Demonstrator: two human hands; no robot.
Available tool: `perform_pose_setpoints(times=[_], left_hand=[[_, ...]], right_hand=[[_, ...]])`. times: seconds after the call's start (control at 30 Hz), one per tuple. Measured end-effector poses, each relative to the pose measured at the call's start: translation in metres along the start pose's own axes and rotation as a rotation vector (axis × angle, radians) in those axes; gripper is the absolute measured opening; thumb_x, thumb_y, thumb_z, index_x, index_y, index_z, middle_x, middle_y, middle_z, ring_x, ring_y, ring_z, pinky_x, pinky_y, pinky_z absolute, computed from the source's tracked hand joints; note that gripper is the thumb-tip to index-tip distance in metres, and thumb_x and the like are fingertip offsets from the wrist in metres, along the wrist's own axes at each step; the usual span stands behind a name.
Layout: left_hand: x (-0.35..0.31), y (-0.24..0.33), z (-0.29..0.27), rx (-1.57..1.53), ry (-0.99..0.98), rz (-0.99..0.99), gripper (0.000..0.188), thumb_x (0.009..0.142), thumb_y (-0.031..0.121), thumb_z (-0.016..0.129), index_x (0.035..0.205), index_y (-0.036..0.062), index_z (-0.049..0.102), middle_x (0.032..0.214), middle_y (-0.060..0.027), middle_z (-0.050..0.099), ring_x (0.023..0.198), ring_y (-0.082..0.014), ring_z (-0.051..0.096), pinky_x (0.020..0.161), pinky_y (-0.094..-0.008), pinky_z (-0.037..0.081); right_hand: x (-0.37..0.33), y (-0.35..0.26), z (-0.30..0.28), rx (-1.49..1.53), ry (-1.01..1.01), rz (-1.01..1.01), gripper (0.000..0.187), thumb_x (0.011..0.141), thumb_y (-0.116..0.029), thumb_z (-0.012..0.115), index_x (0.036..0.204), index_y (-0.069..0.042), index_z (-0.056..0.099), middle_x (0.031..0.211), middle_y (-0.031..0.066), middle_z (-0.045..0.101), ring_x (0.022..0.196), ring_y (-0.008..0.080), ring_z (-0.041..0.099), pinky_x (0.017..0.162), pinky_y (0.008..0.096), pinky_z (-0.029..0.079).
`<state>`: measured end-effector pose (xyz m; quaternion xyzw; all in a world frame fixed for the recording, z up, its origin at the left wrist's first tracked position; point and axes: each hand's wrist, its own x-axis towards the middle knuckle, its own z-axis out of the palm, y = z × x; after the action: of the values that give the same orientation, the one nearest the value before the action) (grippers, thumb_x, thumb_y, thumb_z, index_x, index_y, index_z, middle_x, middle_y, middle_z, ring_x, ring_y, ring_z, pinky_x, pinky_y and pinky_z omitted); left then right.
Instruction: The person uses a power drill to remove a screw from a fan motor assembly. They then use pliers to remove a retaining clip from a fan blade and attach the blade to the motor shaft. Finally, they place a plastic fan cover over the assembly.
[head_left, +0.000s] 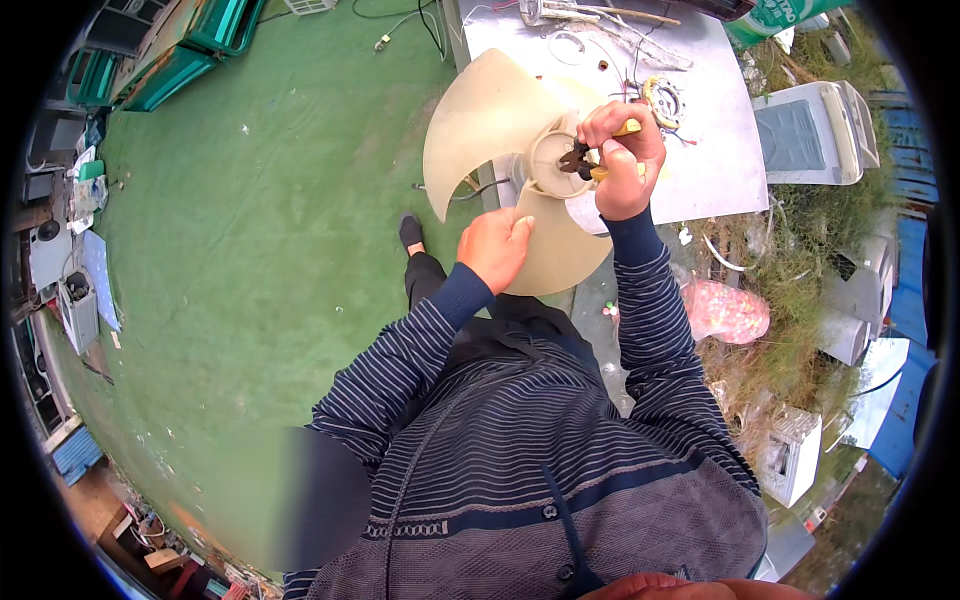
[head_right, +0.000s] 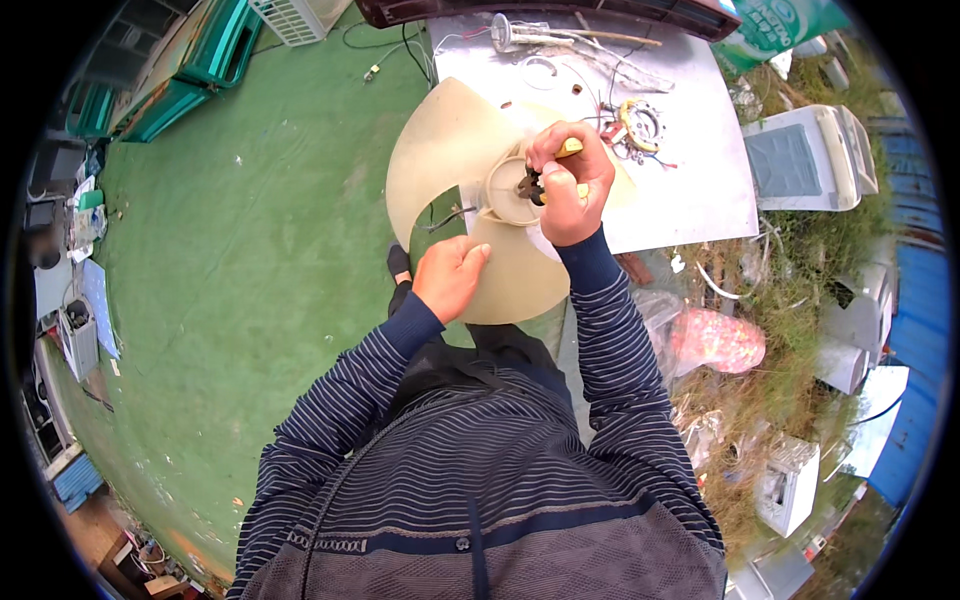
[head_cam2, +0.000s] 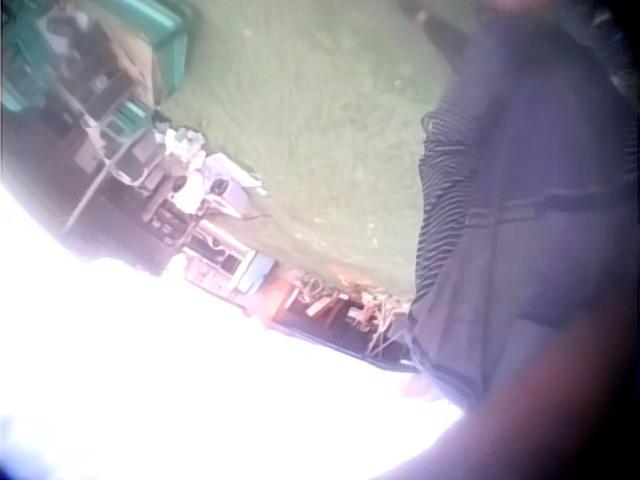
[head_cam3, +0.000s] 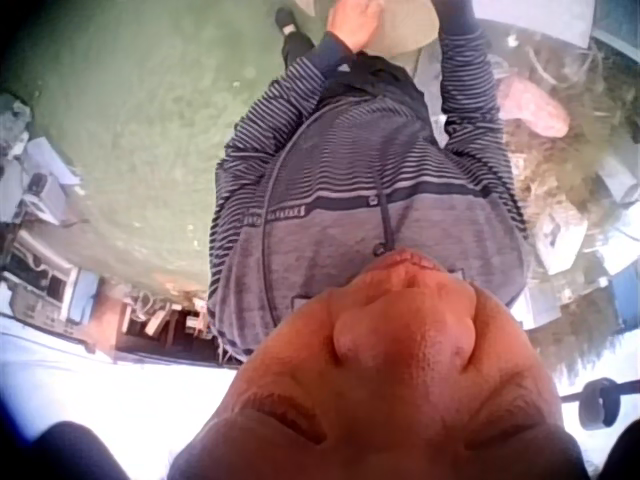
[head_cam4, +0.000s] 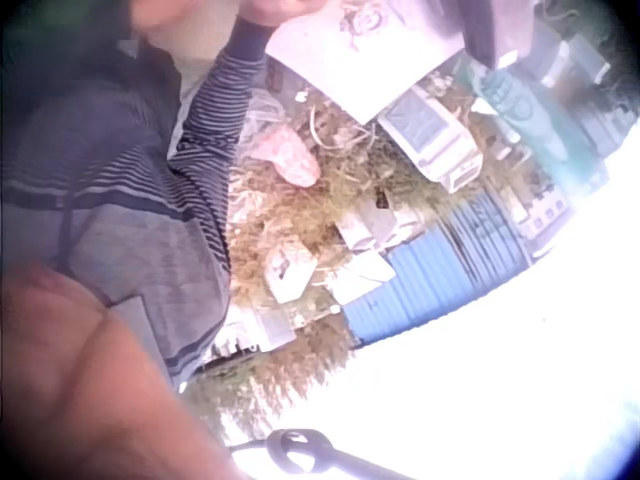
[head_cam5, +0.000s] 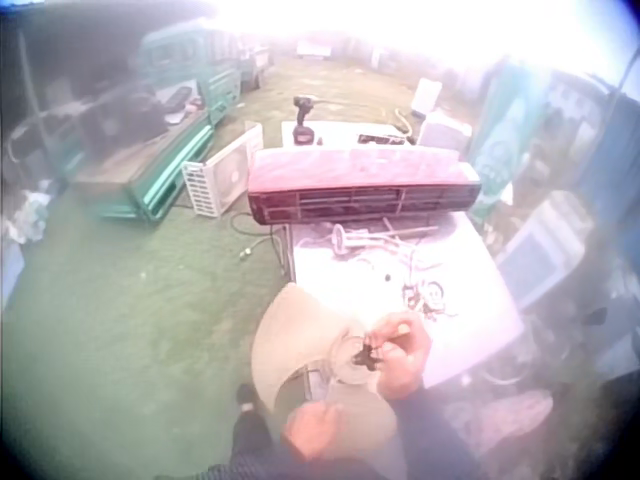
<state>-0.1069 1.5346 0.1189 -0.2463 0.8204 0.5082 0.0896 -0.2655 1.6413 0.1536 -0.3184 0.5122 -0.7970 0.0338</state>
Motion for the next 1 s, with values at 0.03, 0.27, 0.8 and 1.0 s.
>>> perform_pose_setpoints(times=[0.03,0.27,0.8,1.0], left_hand=[[0.008,-0.013,-0.019,-0.074,0.067,0.060,0.027,0.092,0.026,0.059,0.095,0.0014,0.070,0.079,-0.0174,0.068,0.071,-0.0288,0.066,0.068,-0.0374,0.050],[0.063,0.059,-0.139,0.565,0.792,0.632,0.013,0.083,0.011,0.068,0.095,0.0091,0.071,0.088,-0.0075,0.068,0.083,-0.0301,0.062,0.076,-0.0404,0.049],[-0.022,0.059,0.047,0.499,-0.022,1.023,0.033,0.075,0.012,0.063,0.105,-0.0023,0.066,0.112,-0.0163,0.060,0.121,-0.0338,0.051,0.112,-0.0463,0.033],[0.003,0.052,0.081,0.614,-0.031,0.955,0.038,0.080,0.020,0.064,0.108,-0.0047,0.064,0.113,-0.0172,0.060,0.125,-0.0332,0.047,0.116,-0.0458,0.028]], right_hand=[[0.002,-0.001,0.002,0.022,-0.018,0.011,0.018,0.076,0.000,0.042,0.092,-0.001,0.048,0.076,0.0069,0.050,0.071,0.0155,0.047,0.071,0.0305,0.044],[0.004,-0.004,-0.003,-0.036,-0.134,0.068,0.023,0.074,0.000,0.041,0.096,0.000,0.049,0.080,0.0071,0.050,0.074,0.0154,0.048,0.072,0.0306,0.044],[0.011,-0.001,-0.002,-0.032,-0.109,0.117,0.024,0.074,0.002,0.039,0.096,0.000,0.049,0.080,0.0067,0.050,0.075,0.0150,0.047,0.074,0.0310,0.045],[0.016,-0.005,0.004,-0.062,-0.144,0.155,0.024,0.073,0.001,0.038,0.096,0.000,0.048,0.081,0.0070,0.050,0.075,0.0148,0.047,0.074,0.0300,0.044]])
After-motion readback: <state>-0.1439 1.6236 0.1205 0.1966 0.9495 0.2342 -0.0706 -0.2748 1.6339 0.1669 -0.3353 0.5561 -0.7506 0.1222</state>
